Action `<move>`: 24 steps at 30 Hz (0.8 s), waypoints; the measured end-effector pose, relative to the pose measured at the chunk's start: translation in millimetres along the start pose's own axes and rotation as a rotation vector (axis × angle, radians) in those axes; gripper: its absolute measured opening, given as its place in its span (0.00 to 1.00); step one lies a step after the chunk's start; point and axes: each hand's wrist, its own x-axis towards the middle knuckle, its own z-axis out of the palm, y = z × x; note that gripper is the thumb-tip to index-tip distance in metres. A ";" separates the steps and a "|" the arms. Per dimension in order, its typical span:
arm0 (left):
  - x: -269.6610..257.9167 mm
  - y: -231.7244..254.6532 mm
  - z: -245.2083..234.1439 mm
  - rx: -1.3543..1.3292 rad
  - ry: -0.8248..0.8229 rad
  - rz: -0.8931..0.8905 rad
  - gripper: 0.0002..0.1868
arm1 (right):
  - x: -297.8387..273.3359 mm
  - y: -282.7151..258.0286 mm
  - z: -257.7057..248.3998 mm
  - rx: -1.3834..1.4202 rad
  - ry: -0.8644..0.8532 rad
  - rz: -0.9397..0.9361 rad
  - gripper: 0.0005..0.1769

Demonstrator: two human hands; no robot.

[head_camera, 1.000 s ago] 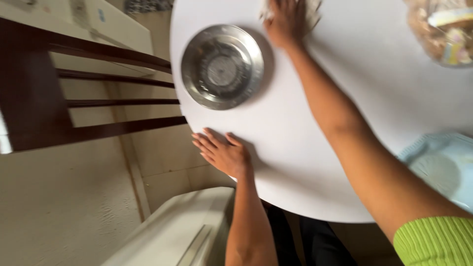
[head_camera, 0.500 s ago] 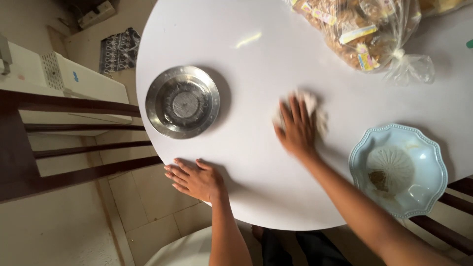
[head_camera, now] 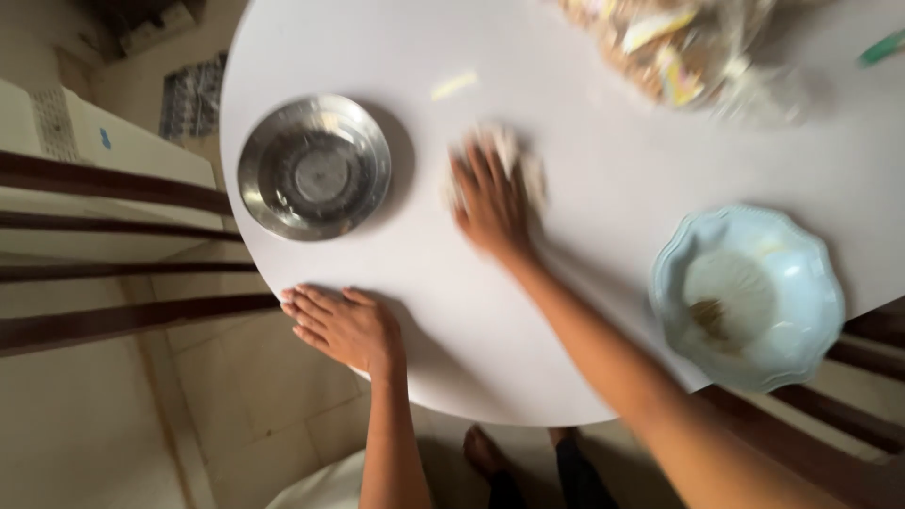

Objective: Wiping a dining table with a cloth and organizing bags of bread and snacks.

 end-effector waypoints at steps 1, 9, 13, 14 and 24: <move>-1.7 -3.0 1.9 -0.030 0.013 0.001 0.38 | -46.4 0.8 -18.2 -0.011 -0.020 0.017 0.46; -2.1 2.9 -5.1 -0.005 0.037 -0.001 0.38 | -192.4 1.8 -103.4 -0.023 -0.199 0.178 0.47; 0.5 5.6 -2.7 -0.010 0.085 0.022 0.37 | -124.2 35.5 -56.9 -0.086 -0.101 0.165 0.47; 1.1 3.5 0.6 0.081 0.076 0.022 0.37 | -95.6 48.5 -40.3 -0.152 -0.074 0.142 0.46; 1.5 13.5 -11.8 0.055 0.014 -0.006 0.37 | 162.8 78.4 56.1 -0.003 -0.054 0.105 0.41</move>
